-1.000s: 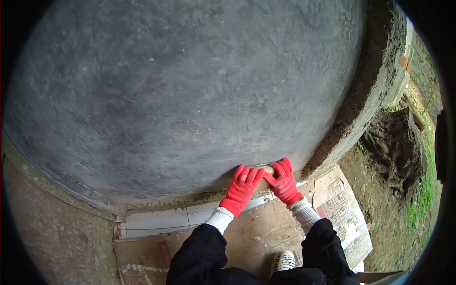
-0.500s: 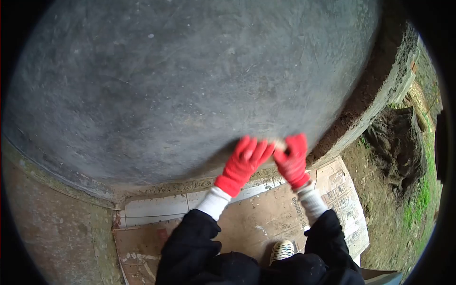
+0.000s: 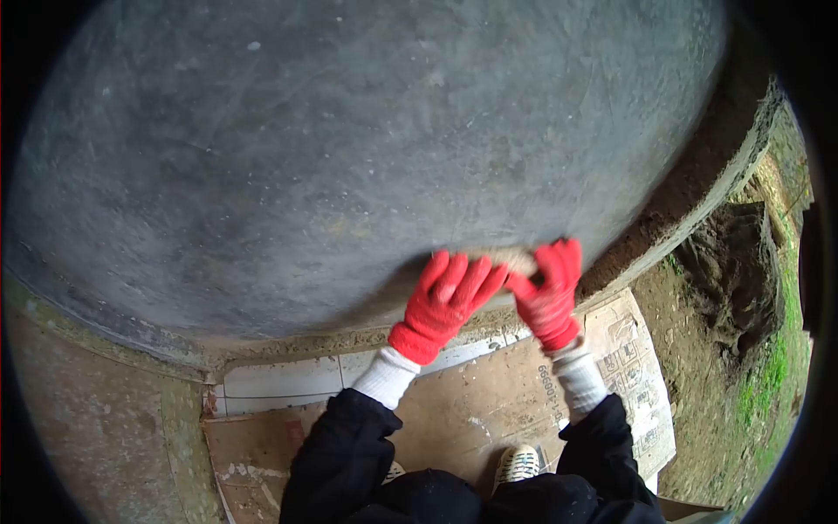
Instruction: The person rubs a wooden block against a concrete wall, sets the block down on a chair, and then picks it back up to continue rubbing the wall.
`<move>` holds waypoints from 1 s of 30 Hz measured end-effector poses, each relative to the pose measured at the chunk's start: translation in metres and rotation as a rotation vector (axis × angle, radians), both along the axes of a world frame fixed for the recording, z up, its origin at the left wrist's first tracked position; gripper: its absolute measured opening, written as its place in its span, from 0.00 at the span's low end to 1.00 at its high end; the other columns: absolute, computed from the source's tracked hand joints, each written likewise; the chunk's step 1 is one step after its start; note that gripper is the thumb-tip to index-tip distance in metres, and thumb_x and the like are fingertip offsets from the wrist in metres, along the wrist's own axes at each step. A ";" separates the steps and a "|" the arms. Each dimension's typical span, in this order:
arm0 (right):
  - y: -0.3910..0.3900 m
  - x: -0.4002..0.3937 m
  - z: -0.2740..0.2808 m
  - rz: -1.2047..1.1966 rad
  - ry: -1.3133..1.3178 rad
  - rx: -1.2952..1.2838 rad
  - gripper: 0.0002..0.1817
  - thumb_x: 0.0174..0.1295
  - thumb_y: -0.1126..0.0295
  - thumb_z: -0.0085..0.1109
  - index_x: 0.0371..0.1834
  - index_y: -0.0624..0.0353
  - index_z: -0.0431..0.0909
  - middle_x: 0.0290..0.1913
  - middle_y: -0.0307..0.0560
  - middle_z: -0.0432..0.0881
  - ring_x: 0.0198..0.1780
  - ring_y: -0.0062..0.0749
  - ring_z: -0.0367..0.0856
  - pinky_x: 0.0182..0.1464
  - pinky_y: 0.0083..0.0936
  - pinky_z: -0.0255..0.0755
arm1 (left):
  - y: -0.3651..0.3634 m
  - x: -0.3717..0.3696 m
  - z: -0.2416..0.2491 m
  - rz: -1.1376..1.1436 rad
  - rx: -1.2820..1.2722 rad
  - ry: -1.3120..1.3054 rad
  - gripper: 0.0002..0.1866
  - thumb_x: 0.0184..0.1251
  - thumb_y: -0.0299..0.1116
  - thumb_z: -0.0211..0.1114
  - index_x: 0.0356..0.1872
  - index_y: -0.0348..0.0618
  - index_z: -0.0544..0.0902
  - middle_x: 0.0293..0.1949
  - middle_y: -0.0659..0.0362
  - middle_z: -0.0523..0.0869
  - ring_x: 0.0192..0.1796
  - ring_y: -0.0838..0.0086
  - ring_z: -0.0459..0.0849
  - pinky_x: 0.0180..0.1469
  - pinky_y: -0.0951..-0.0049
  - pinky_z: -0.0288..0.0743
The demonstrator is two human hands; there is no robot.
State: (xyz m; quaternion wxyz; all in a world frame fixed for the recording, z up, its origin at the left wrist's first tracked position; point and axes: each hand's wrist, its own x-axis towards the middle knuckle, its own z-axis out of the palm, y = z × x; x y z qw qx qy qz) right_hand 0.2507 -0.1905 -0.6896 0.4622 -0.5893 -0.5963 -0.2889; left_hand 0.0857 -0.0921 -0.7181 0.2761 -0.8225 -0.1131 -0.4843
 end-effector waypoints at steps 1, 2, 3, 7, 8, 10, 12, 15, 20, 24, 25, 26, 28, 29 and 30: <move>0.002 0.002 -0.045 0.018 -0.017 0.063 0.30 0.43 0.53 0.78 0.42 0.61 0.76 0.32 0.48 0.73 0.35 0.46 0.70 0.46 0.44 0.67 | -0.001 -0.003 -0.039 0.022 -0.027 0.069 0.24 0.62 0.32 0.66 0.61 0.63 0.79 0.61 0.65 0.72 0.61 0.66 0.69 0.64 0.55 0.68; -0.003 0.001 -0.078 0.072 0.039 -0.067 0.30 0.43 0.56 0.79 0.43 0.61 0.75 0.33 0.48 0.74 0.36 0.46 0.71 0.45 0.43 0.68 | 0.002 -0.002 -0.082 0.019 -0.004 0.056 0.26 0.62 0.32 0.64 0.63 0.63 0.77 0.61 0.64 0.72 0.61 0.67 0.69 0.66 0.57 0.67; -0.006 -0.004 -0.109 0.112 0.109 -0.117 0.29 0.43 0.59 0.79 0.43 0.61 0.74 0.34 0.49 0.74 0.36 0.46 0.72 0.43 0.42 0.69 | 0.001 -0.011 -0.112 0.014 -0.029 0.162 0.26 0.61 0.31 0.64 0.63 0.60 0.77 0.61 0.63 0.72 0.62 0.67 0.68 0.67 0.59 0.66; -0.013 -0.010 -0.151 0.101 -0.038 -0.232 0.28 0.44 0.61 0.79 0.44 0.62 0.75 0.35 0.50 0.75 0.38 0.50 0.73 0.45 0.42 0.72 | -0.019 -0.022 -0.136 -0.005 -0.325 0.293 0.26 0.58 0.29 0.65 0.61 0.53 0.78 0.58 0.61 0.73 0.60 0.67 0.70 0.67 0.60 0.68; -0.009 -0.006 -0.144 0.099 -0.048 -0.208 0.28 0.44 0.60 0.79 0.43 0.62 0.75 0.35 0.50 0.75 0.38 0.50 0.74 0.46 0.43 0.72 | -0.014 -0.021 -0.120 -0.031 -0.304 0.273 0.26 0.57 0.29 0.66 0.61 0.53 0.78 0.58 0.62 0.73 0.59 0.67 0.70 0.65 0.60 0.69; -0.001 -0.011 -0.073 0.080 0.066 -0.074 0.28 0.43 0.58 0.80 0.42 0.62 0.76 0.33 0.49 0.75 0.39 0.49 0.74 0.48 0.44 0.72 | 0.000 -0.017 -0.057 -0.008 -0.073 0.090 0.25 0.57 0.29 0.69 0.59 0.57 0.80 0.56 0.63 0.74 0.59 0.67 0.70 0.61 0.61 0.73; 0.002 -0.019 0.040 0.038 -0.050 -0.085 0.27 0.46 0.60 0.77 0.45 0.61 0.76 0.36 0.47 0.75 0.35 0.44 0.72 0.43 0.41 0.67 | 0.010 -0.022 0.039 -0.005 0.074 0.004 0.24 0.59 0.30 0.68 0.59 0.61 0.81 0.60 0.64 0.73 0.61 0.65 0.69 0.62 0.54 0.74; 0.010 -0.023 0.138 -0.059 -0.403 0.096 0.23 0.49 0.65 0.73 0.51 0.46 0.80 0.49 0.48 0.73 0.46 0.48 0.73 0.53 0.52 0.68 | 0.016 -0.028 0.152 -0.052 0.043 -0.028 0.31 0.46 0.32 0.73 0.58 0.57 0.81 0.61 0.63 0.73 0.64 0.62 0.68 0.67 0.44 0.67; 0.014 -0.034 0.105 -0.119 -0.455 0.136 0.22 0.50 0.64 0.73 0.50 0.46 0.81 0.48 0.49 0.72 0.47 0.48 0.73 0.59 0.56 0.64 | 0.009 -0.035 0.109 0.018 -0.080 -0.031 0.26 0.61 0.30 0.66 0.63 0.60 0.77 0.63 0.62 0.71 0.67 0.63 0.66 0.71 0.50 0.67; 0.021 -0.035 -0.041 0.132 -0.194 -0.017 0.22 0.48 0.61 0.76 0.39 0.60 0.75 0.33 0.49 0.74 0.34 0.44 0.72 0.43 0.40 0.68 | 0.008 -0.054 -0.030 0.042 -0.127 0.152 0.23 0.56 0.30 0.68 0.56 0.57 0.82 0.56 0.64 0.75 0.61 0.64 0.69 0.68 0.49 0.66; 0.007 -0.042 -0.018 0.095 -0.443 -0.042 0.21 0.51 0.62 0.75 0.40 0.61 0.75 0.32 0.50 0.74 0.36 0.46 0.73 0.45 0.41 0.70 | 0.009 -0.053 -0.025 0.042 -0.115 0.142 0.23 0.56 0.30 0.68 0.56 0.57 0.82 0.56 0.64 0.75 0.61 0.64 0.69 0.68 0.49 0.66; 0.011 -0.045 -0.010 0.133 -0.231 -0.072 0.21 0.51 0.63 0.74 0.44 0.60 0.76 0.34 0.50 0.74 0.37 0.46 0.73 0.45 0.42 0.70 | 0.010 -0.053 -0.013 0.035 -0.112 0.128 0.23 0.57 0.30 0.67 0.56 0.57 0.82 0.57 0.64 0.75 0.61 0.64 0.69 0.68 0.49 0.66; 0.015 -0.049 0.028 0.133 -0.004 -0.105 0.24 0.52 0.65 0.72 0.51 0.55 0.76 0.39 0.51 0.74 0.39 0.47 0.73 0.46 0.44 0.70 | 0.015 -0.054 0.038 0.052 -0.004 0.090 0.26 0.56 0.30 0.67 0.59 0.58 0.80 0.59 0.62 0.73 0.63 0.63 0.68 0.71 0.48 0.64; 0.018 -0.048 0.073 0.092 0.010 -0.106 0.26 0.51 0.66 0.72 0.55 0.52 0.76 0.43 0.51 0.74 0.40 0.48 0.73 0.46 0.46 0.70 | 0.025 -0.052 0.087 0.042 0.107 0.036 0.27 0.56 0.30 0.67 0.61 0.57 0.80 0.60 0.62 0.73 0.64 0.61 0.67 0.72 0.45 0.63; 0.024 -0.040 0.116 -0.054 -0.435 0.057 0.33 0.46 0.67 0.73 0.60 0.46 0.75 0.49 0.54 0.72 0.43 0.51 0.73 0.46 0.50 0.69 | 0.025 -0.054 0.144 0.056 0.122 0.056 0.27 0.57 0.30 0.66 0.61 0.57 0.79 0.60 0.61 0.72 0.65 0.60 0.67 0.73 0.43 0.61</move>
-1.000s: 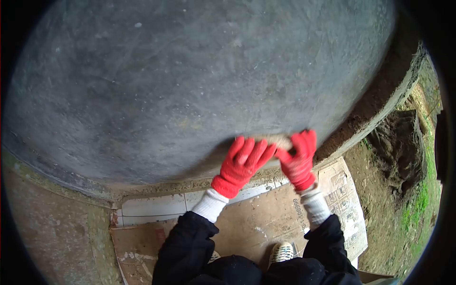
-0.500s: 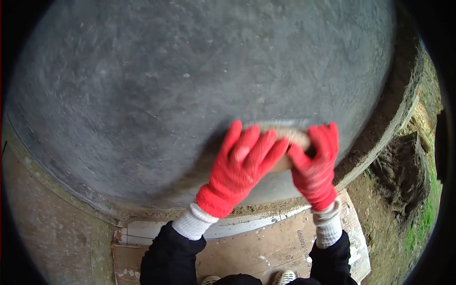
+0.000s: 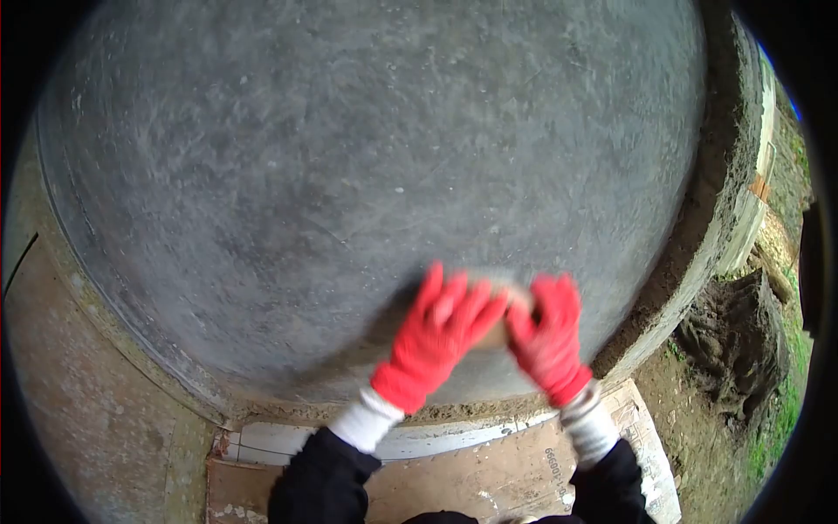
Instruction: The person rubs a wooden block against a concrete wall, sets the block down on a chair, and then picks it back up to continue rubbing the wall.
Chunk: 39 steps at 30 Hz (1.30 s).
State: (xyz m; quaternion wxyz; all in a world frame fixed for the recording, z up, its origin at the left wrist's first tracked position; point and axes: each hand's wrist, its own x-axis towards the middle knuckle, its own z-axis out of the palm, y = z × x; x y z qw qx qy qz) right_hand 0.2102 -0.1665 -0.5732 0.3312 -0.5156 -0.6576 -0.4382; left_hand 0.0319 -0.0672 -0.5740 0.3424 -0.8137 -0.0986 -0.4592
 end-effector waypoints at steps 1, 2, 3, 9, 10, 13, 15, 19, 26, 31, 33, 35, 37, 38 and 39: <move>-0.003 0.003 0.048 -0.036 -0.132 0.016 0.38 0.40 0.67 0.74 0.62 0.49 0.73 0.54 0.57 0.71 0.49 0.56 0.73 0.49 0.53 0.70 | 0.003 0.000 0.050 0.041 0.030 0.025 0.30 0.55 0.32 0.68 0.63 0.58 0.78 0.61 0.61 0.72 0.66 0.59 0.67 0.74 0.41 0.59; 0.002 0.005 0.084 -0.039 -0.137 0.104 0.44 0.33 0.65 0.77 0.63 0.48 0.73 0.59 0.60 0.71 0.53 0.58 0.74 0.52 0.54 0.70 | 0.001 -0.001 0.100 0.004 0.009 0.028 0.38 0.47 0.36 0.75 0.66 0.57 0.76 0.61 0.60 0.72 0.66 0.58 0.69 0.75 0.41 0.56; 0.005 0.008 0.119 -0.035 -0.146 0.137 0.45 0.31 0.65 0.78 0.63 0.48 0.73 0.61 0.60 0.70 0.55 0.59 0.73 0.54 0.53 0.70 | 0.003 0.000 0.139 -0.065 0.028 -0.050 0.47 0.36 0.39 0.81 0.67 0.55 0.74 0.62 0.59 0.72 0.66 0.57 0.70 0.75 0.43 0.55; 0.008 0.002 0.127 -0.067 -0.083 0.190 0.44 0.30 0.65 0.78 0.62 0.47 0.75 0.64 0.58 0.70 0.60 0.61 0.69 0.63 0.50 0.65 | -0.005 0.004 0.161 -0.096 -0.011 -0.175 0.45 0.32 0.39 0.82 0.62 0.49 0.76 0.62 0.56 0.72 0.65 0.55 0.70 0.72 0.42 0.58; 0.009 0.004 0.092 -0.075 -0.055 0.162 0.41 0.34 0.68 0.77 0.61 0.44 0.76 0.63 0.57 0.70 0.62 0.61 0.67 0.64 0.51 0.64 | -0.004 0.007 0.126 -0.056 -0.022 -0.180 0.44 0.32 0.38 0.82 0.61 0.48 0.76 0.62 0.56 0.72 0.65 0.54 0.69 0.72 0.40 0.58; 0.005 0.002 -0.038 -0.006 -0.030 0.038 0.25 0.49 0.60 0.73 0.52 0.48 0.78 0.48 0.52 0.77 0.46 0.52 0.76 0.51 0.49 0.71 | -0.002 0.004 -0.039 0.005 -0.067 -0.077 0.38 0.36 0.28 0.76 0.59 0.44 0.77 0.64 0.54 0.69 0.71 0.52 0.63 0.72 0.36 0.59; 0.001 -0.008 -0.111 0.230 0.448 -0.181 0.27 0.51 0.52 0.73 0.47 0.57 0.78 0.38 0.48 0.77 0.39 0.47 0.74 0.44 0.43 0.71 | -0.010 -0.009 -0.140 -0.038 -0.314 -0.029 0.38 0.36 0.28 0.76 0.59 0.45 0.78 0.64 0.55 0.70 0.70 0.52 0.65 0.73 0.40 0.60; 0.004 -0.012 -0.046 0.128 0.299 -0.112 0.28 0.49 0.50 0.74 0.44 0.62 0.78 0.34 0.48 0.75 0.37 0.45 0.73 0.43 0.42 0.69 | 0.002 -0.009 -0.081 -0.035 -0.213 -0.078 0.44 0.33 0.30 0.79 0.63 0.46 0.76 0.63 0.55 0.72 0.68 0.52 0.67 0.74 0.41 0.59; 0.009 -0.014 0.120 -0.104 -0.310 0.227 0.34 0.39 0.73 0.71 0.57 0.42 0.79 0.55 0.55 0.74 0.49 0.54 0.75 0.50 0.45 0.71 | -0.004 -0.010 0.118 -0.087 -0.106 -0.229 0.23 0.52 0.25 0.66 0.54 0.46 0.78 0.56 0.57 0.73 0.65 0.57 0.68 0.69 0.50 0.69; 0.010 -0.016 -0.057 -0.037 -0.074 0.070 0.26 0.51 0.52 0.72 0.55 0.40 0.80 0.50 0.49 0.75 0.49 0.48 0.75 0.53 0.48 0.69 | -0.010 -0.013 -0.060 0.014 -0.284 -0.101 0.26 0.55 0.24 0.66 0.59 0.47 0.77 0.60 0.55 0.71 0.69 0.57 0.65 0.70 0.48 0.70; -0.002 -0.021 -0.155 0.120 0.425 -0.286 0.31 0.49 0.47 0.74 0.45 0.62 0.79 0.36 0.47 0.78 0.41 0.44 0.77 0.50 0.39 0.72 | -0.014 -0.017 -0.196 -0.008 -0.392 -0.029 0.32 0.46 0.25 0.70 0.59 0.45 0.78 0.61 0.56 0.72 0.66 0.56 0.68 0.73 0.45 0.62; -0.003 -0.027 -0.198 0.165 0.445 -0.407 0.30 0.48 0.46 0.74 0.44 0.61 0.80 0.35 0.47 0.78 0.40 0.43 0.77 0.48 0.38 0.71 | -0.031 -0.019 -0.244 0.018 -0.615 -0.013 0.35 0.43 0.26 0.72 0.61 0.45 0.77 0.61 0.56 0.72 0.67 0.57 0.67 0.73 0.47 0.63; 0.005 -0.012 -0.190 0.170 0.422 -0.380 0.31 0.47 0.46 0.74 0.44 0.61 0.80 0.35 0.47 0.78 0.40 0.42 0.77 0.48 0.38 0.71 | -0.021 -0.011 -0.243 0.023 -0.568 -0.045 0.37 0.42 0.26 0.73 0.62 0.45 0.77 0.62 0.56 0.72 0.67 0.57 0.67 0.73 0.47 0.63; -0.003 -0.015 -0.172 0.167 0.426 -0.383 0.31 0.47 0.46 0.74 0.43 0.61 0.80 0.35 0.47 0.78 0.40 0.42 0.77 0.47 0.37 0.70 | -0.030 -0.014 -0.226 0.031 -0.555 -0.053 0.39 0.40 0.27 0.74 0.62 0.45 0.76 0.62 0.56 0.72 0.67 0.57 0.66 0.72 0.47 0.63; -0.005 -0.019 -0.132 0.155 0.425 -0.346 0.31 0.46 0.46 0.75 0.44 0.61 0.80 0.34 0.47 0.77 0.39 0.43 0.76 0.48 0.38 0.70 | -0.024 -0.015 -0.188 -0.021 -0.504 -0.082 0.39 0.39 0.26 0.73 0.62 0.45 0.77 0.63 0.56 0.71 0.67 0.56 0.67 0.71 0.46 0.64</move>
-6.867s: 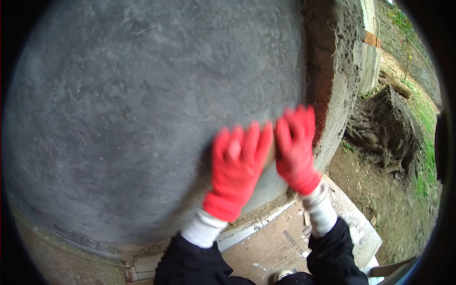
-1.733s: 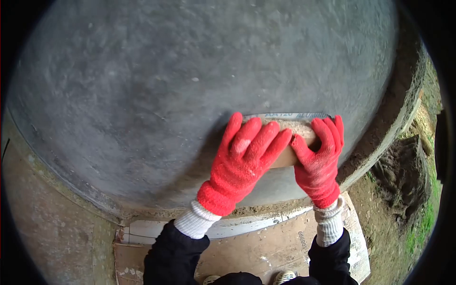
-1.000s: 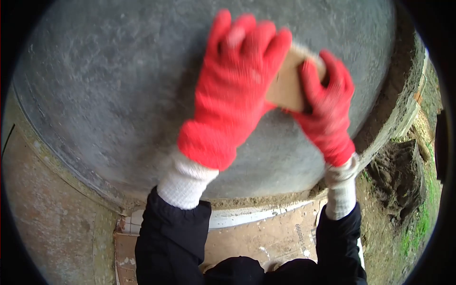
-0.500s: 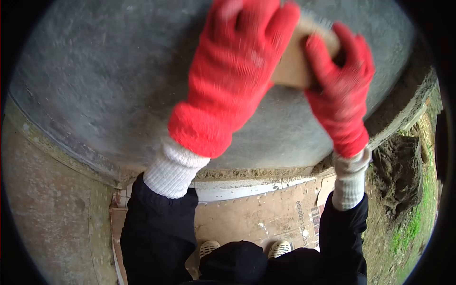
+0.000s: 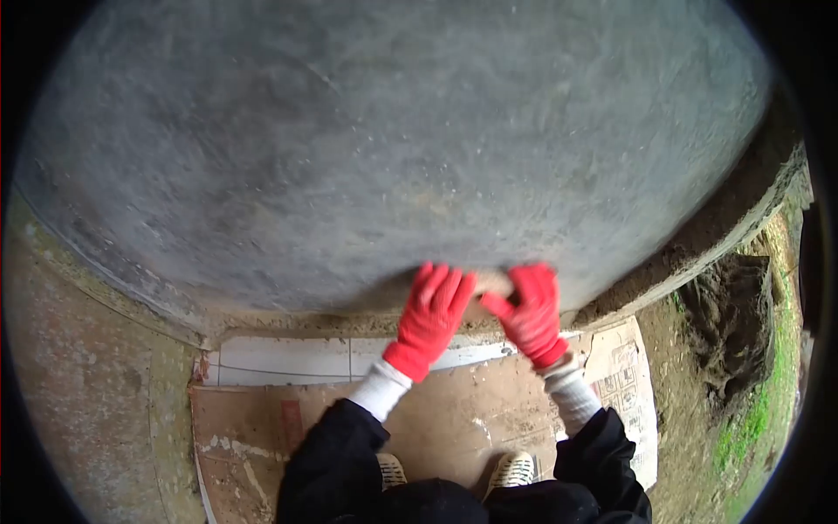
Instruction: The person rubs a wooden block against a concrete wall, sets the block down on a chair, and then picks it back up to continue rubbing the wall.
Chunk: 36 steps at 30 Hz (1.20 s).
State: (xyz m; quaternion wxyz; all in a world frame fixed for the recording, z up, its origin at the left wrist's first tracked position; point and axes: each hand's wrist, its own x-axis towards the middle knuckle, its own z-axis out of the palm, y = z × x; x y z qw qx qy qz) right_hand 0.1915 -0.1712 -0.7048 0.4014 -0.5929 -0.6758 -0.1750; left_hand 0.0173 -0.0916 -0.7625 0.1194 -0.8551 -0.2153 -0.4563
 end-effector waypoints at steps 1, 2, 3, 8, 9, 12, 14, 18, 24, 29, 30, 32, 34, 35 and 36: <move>0.006 0.002 0.034 -0.035 -0.074 0.169 0.31 0.46 0.46 0.75 0.43 0.60 0.78 0.33 0.47 0.76 0.37 0.43 0.75 0.45 0.39 0.69 | 0.010 0.000 0.044 0.010 0.134 -0.022 0.37 0.39 0.26 0.74 0.60 0.45 0.80 0.62 0.57 0.73 0.67 0.56 0.68 0.70 0.44 0.64; 0.006 -0.004 0.079 -0.087 -0.119 0.220 0.32 0.46 0.45 0.75 0.42 0.61 0.77 0.33 0.46 0.75 0.36 0.43 0.74 0.43 0.40 0.67 | 0.014 -0.001 0.097 -0.037 0.172 -0.081 0.34 0.39 0.26 0.74 0.57 0.46 0.82 0.61 0.58 0.75 0.66 0.56 0.69 0.69 0.42 0.65; 0.013 -0.007 0.107 -0.065 -0.111 0.431 0.32 0.45 0.44 0.75 0.41 0.61 0.76 0.33 0.46 0.76 0.35 0.42 0.73 0.41 0.40 0.67 | 0.016 -0.003 0.139 -0.043 0.293 -0.110 0.33 0.39 0.28 0.75 0.56 0.48 0.83 0.60 0.58 0.75 0.64 0.56 0.71 0.68 0.43 0.66; 0.011 0.000 0.102 -0.195 -0.239 0.571 0.36 0.48 0.38 0.72 0.47 0.58 0.73 0.33 0.45 0.72 0.32 0.42 0.70 0.37 0.42 0.66 | 0.020 0.005 0.139 -0.038 0.456 -0.204 0.22 0.51 0.28 0.72 0.51 0.55 0.85 0.59 0.62 0.75 0.64 0.59 0.71 0.66 0.45 0.69; 0.010 0.005 0.072 -0.135 -0.190 0.493 0.37 0.49 0.36 0.70 0.45 0.58 0.73 0.33 0.45 0.71 0.32 0.42 0.69 0.37 0.42 0.65 | 0.020 0.005 0.104 0.032 0.465 -0.098 0.21 0.54 0.27 0.70 0.52 0.56 0.84 0.60 0.62 0.73 0.64 0.61 0.70 0.66 0.45 0.70; 0.004 0.007 -0.057 -0.074 0.049 0.149 0.32 0.50 0.40 0.70 0.39 0.61 0.77 0.33 0.49 0.76 0.36 0.45 0.74 0.42 0.41 0.69 | 0.010 0.009 -0.029 -0.013 0.160 0.078 0.25 0.54 0.26 0.68 0.56 0.52 0.81 0.59 0.61 0.73 0.64 0.62 0.69 0.67 0.53 0.70; -0.004 0.001 -0.096 -0.043 0.079 -0.048 0.33 0.46 0.44 0.74 0.41 0.63 0.78 0.34 0.49 0.78 0.38 0.47 0.76 0.44 0.41 0.71 | -0.007 0.005 -0.075 -0.010 -0.048 0.158 0.28 0.50 0.29 0.70 0.58 0.50 0.80 0.60 0.60 0.73 0.66 0.61 0.67 0.70 0.53 0.66; -0.008 0.011 -0.064 0.005 0.064 0.001 0.30 0.45 0.49 0.76 0.41 0.63 0.78 0.33 0.48 0.77 0.37 0.47 0.75 0.43 0.41 0.71 | -0.015 0.002 -0.041 -0.007 -0.065 0.123 0.30 0.44 0.31 0.73 0.55 0.50 0.81 0.59 0.58 0.73 0.65 0.60 0.68 0.68 0.49 0.67; 0.011 0.002 0.068 -0.137 -0.211 0.439 0.32 0.43 0.43 0.75 0.38 0.59 0.76 0.29 0.44 0.71 0.29 0.42 0.68 0.36 0.39 0.63 | 0.014 0.005 0.086 0.013 0.246 -0.094 0.17 0.50 0.40 0.74 0.38 0.44 0.81 0.42 0.57 0.80 0.48 0.57 0.76 0.46 0.51 0.70; 0.003 0.000 -0.093 -0.033 0.058 0.170 0.30 0.46 0.46 0.74 0.41 0.60 0.76 0.31 0.46 0.73 0.32 0.44 0.70 0.38 0.40 0.66 | 0.010 -0.006 -0.082 0.006 0.127 0.108 0.25 0.57 0.28 0.67 0.59 0.55 0.79 0.62 0.62 0.72 0.64 0.63 0.69 0.68 0.55 0.70; 0.001 -0.003 -0.122 0.019 0.102 0.082 0.29 0.46 0.49 0.75 0.42 0.60 0.76 0.32 0.46 0.74 0.34 0.44 0.73 0.39 0.40 0.68 | 0.006 -0.012 -0.113 0.002 0.072 0.177 0.26 0.58 0.29 0.66 0.60 0.55 0.78 0.62 0.62 0.72 0.65 0.64 0.69 0.70 0.55 0.67; -0.004 -0.005 -0.130 0.003 0.050 -0.025 0.29 0.45 0.50 0.76 0.41 0.60 0.77 0.33 0.46 0.75 0.35 0.43 0.74 0.41 0.39 0.69 | -0.001 -0.021 -0.121 -0.015 -0.059 0.208 0.25 0.59 0.30 0.66 0.60 0.54 0.78 0.61 0.62 0.72 0.65 0.64 0.69 0.72 0.56 0.62; 0.000 0.001 -0.087 0.016 -0.003 0.018 0.29 0.43 0.50 0.76 0.40 0.60 0.77 0.32 0.46 0.75 0.34 0.43 0.73 0.40 0.39 0.68 | 0.001 -0.019 -0.083 -0.009 -0.064 0.215 0.25 0.61 0.31 0.65 0.61 0.56 0.78 0.61 0.63 0.73 0.66 0.64 0.69 0.72 0.55 0.62; 0.001 0.001 -0.049 0.004 -0.038 0.086 0.29 0.43 0.49 0.76 0.38 0.60 0.78 0.32 0.45 0.75 0.32 0.42 0.73 0.40 0.39 0.67 | 0.015 -0.016 -0.047 -0.013 0.119 0.149 0.25 0.62 0.32 0.65 0.62 0.56 0.77 0.62 0.63 0.73 0.66 0.64 0.69 0.72 0.54 0.63; 0.005 0.003 -0.014 -0.020 -0.066 0.197 0.30 0.43 0.46 0.75 0.38 0.61 0.78 0.31 0.44 0.75 0.31 0.41 0.72 0.39 0.38 0.66 | 0.025 -0.011 -0.007 -0.015 0.298 0.077 0.25 0.63 0.32 0.65 0.63 0.56 0.77 0.63 0.62 0.72 0.66 0.64 0.69 0.72 0.54 0.64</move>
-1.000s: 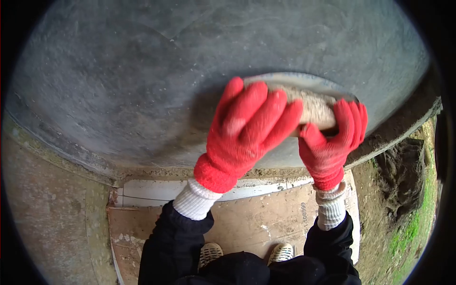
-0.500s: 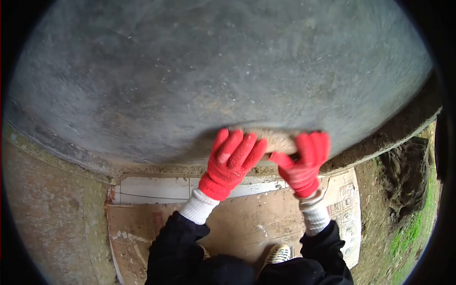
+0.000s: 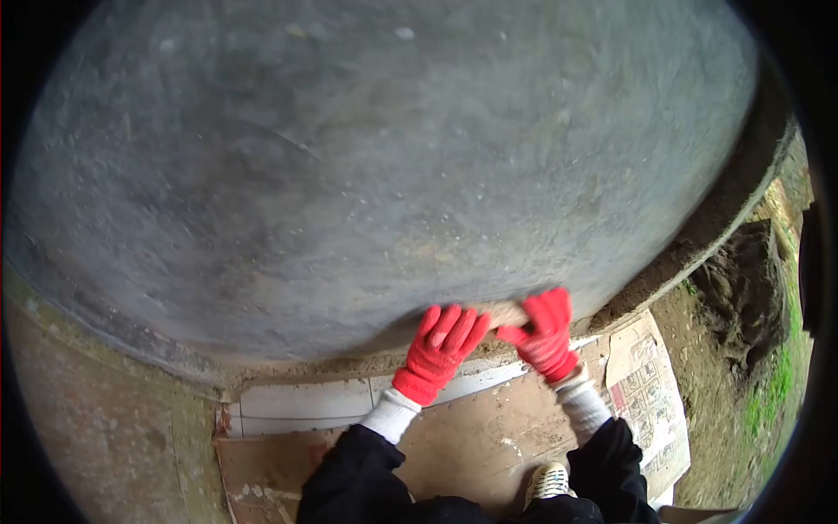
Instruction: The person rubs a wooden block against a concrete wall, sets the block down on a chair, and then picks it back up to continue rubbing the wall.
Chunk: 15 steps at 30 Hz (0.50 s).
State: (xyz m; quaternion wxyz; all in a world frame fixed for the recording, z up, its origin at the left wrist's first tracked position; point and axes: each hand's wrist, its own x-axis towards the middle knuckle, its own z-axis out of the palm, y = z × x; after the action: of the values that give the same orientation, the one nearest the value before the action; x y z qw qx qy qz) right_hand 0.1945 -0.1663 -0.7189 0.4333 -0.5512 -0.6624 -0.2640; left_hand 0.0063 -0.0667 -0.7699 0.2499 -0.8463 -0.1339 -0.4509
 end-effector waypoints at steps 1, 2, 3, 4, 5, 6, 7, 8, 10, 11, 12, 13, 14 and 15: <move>0.002 0.001 0.038 -0.029 -0.032 0.027 0.32 0.45 0.42 0.73 0.37 0.61 0.78 0.29 0.45 0.74 0.30 0.40 0.71 0.40 0.38 0.65 | 0.004 0.003 0.043 -0.027 0.022 -0.016 0.25 0.61 0.31 0.66 0.62 0.57 0.78 0.64 0.62 0.72 0.67 0.63 0.68 0.70 0.51 0.65; 0.004 0.003 0.075 -0.060 -0.062 0.056 0.33 0.46 0.41 0.72 0.37 0.61 0.77 0.28 0.46 0.74 0.30 0.40 0.71 0.41 0.40 0.65 | 0.006 0.004 0.089 -0.057 0.041 -0.026 0.26 0.58 0.30 0.68 0.61 0.58 0.79 0.64 0.62 0.71 0.67 0.63 0.68 0.68 0.49 0.66; 0.010 0.005 0.106 -0.071 -0.108 0.166 0.31 0.49 0.44 0.72 0.38 0.62 0.77 0.28 0.46 0.73 0.29 0.41 0.69 0.41 0.42 0.63 | 0.009 0.005 0.134 -0.069 0.087 -0.034 0.27 0.58 0.30 0.68 0.62 0.59 0.80 0.65 0.63 0.71 0.68 0.62 0.68 0.69 0.46 0.65; 0.006 0.003 0.140 -0.157 -0.311 0.223 0.25 0.48 0.57 0.74 0.44 0.60 0.78 0.37 0.50 0.77 0.36 0.46 0.75 0.49 0.47 0.67 | 0.012 0.002 0.179 -0.051 0.150 -0.032 0.28 0.58 0.30 0.67 0.63 0.60 0.79 0.66 0.64 0.71 0.68 0.62 0.68 0.70 0.43 0.63; 0.007 0.003 0.176 -0.197 -0.437 0.306 0.26 0.44 0.63 0.73 0.48 0.56 0.78 0.45 0.53 0.77 0.43 0.50 0.75 0.56 0.51 0.66 | 0.014 0.002 0.219 -0.101 0.150 -0.083 0.33 0.53 0.28 0.70 0.64 0.60 0.77 0.67 0.65 0.71 0.68 0.62 0.68 0.70 0.41 0.61; 0.009 0.001 0.205 -0.239 -0.563 0.385 0.30 0.40 0.70 0.72 0.53 0.52 0.78 0.54 0.56 0.76 0.51 0.54 0.76 0.63 0.55 0.64 | 0.012 0.001 0.255 -0.130 0.119 -0.133 0.38 0.46 0.26 0.72 0.65 0.59 0.76 0.65 0.63 0.72 0.68 0.61 0.69 0.71 0.42 0.60; 0.008 -0.004 0.229 -0.265 -0.510 0.331 0.35 0.36 0.74 0.70 0.56 0.49 0.78 0.59 0.58 0.73 0.57 0.56 0.73 0.67 0.57 0.59 | 0.011 0.001 0.290 -0.141 0.075 -0.142 0.40 0.41 0.25 0.74 0.64 0.55 0.76 0.63 0.61 0.72 0.66 0.59 0.69 0.71 0.44 0.59; 0.008 -0.010 0.246 -0.287 -0.462 0.281 0.40 0.33 0.77 0.69 0.60 0.45 0.77 0.64 0.60 0.69 0.62 0.59 0.70 0.71 0.59 0.55 | 0.012 0.001 0.303 -0.172 0.073 -0.148 0.40 0.41 0.25 0.74 0.64 0.55 0.76 0.63 0.61 0.72 0.66 0.59 0.69 0.71 0.44 0.59; 0.010 -0.016 0.248 -0.278 -0.451 0.322 0.40 0.33 0.78 0.69 0.59 0.47 0.77 0.63 0.61 0.70 0.62 0.60 0.70 0.70 0.60 0.55 | 0.011 -0.002 0.319 -0.158 0.064 -0.138 0.39 0.41 0.25 0.73 0.64 0.52 0.76 0.61 0.61 0.72 0.66 0.58 0.69 0.72 0.45 0.58; 0.010 -0.015 0.238 -0.300 -0.485 0.306 0.38 0.35 0.76 0.69 0.58 0.47 0.77 0.62 0.60 0.70 0.60 0.59 0.71 0.69 0.60 0.57 | 0.011 0.001 0.303 -0.205 0.065 -0.195 0.37 0.47 0.26 0.71 0.65 0.51 0.75 0.62 0.60 0.71 0.67 0.59 0.68 0.72 0.44 0.59; 0.011 -0.011 0.222 -0.317 -0.518 0.298 0.35 0.37 0.75 0.69 0.57 0.47 0.77 0.60 0.60 0.71 0.58 0.59 0.72 0.67 0.60 0.59 | 0.013 0.005 0.277 -0.182 0.082 -0.206 0.31 0.52 0.27 0.69 0.62 0.51 0.75 0.61 0.60 0.70 0.67 0.60 0.67 0.72 0.48 0.62; 0.009 -0.009 0.197 -0.300 -0.526 0.254 0.31 0.42 0.72 0.69 0.55 0.48 0.77 0.57 0.58 0.71 0.55 0.58 0.72 0.64 0.60 0.61 | 0.015 0.008 0.244 -0.156 0.108 -0.213 0.26 0.57 0.28 0.67 0.59 0.52 0.75 0.60 0.59 0.69 0.67 0.61 0.66 0.72 0.52 0.65; 0.005 -0.009 0.164 -0.286 -0.527 0.213 0.26 0.47 0.69 0.69 0.54 0.48 0.76 0.55 0.57 0.72 0.52 0.56 0.73 0.61 0.60 0.63 | 0.014 0.007 0.207 -0.168 0.066 -0.171 0.26 0.60 0.28 0.67 0.62 0.52 0.75 0.63 0.59 0.68 0.69 0.60 0.65 0.73 0.51 0.66; -0.001 -0.017 0.128 -0.243 -0.167 0.013 0.20 0.56 0.62 0.66 0.51 0.50 0.75 0.49 0.54 0.72 0.49 0.55 0.73 0.57 0.56 0.66 | 0.013 0.009 0.161 -0.152 0.057 -0.150 0.27 0.59 0.29 0.67 0.63 0.52 0.75 0.62 0.59 0.68 0.68 0.60 0.65 0.72 0.51 0.67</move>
State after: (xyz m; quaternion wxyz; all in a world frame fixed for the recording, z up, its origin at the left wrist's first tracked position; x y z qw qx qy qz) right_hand 0.1772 -0.1672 -0.5914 0.3450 -0.6007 -0.6227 -0.3639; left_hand 0.0149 -0.0532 -0.6090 0.2282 -0.8104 -0.0748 -0.5344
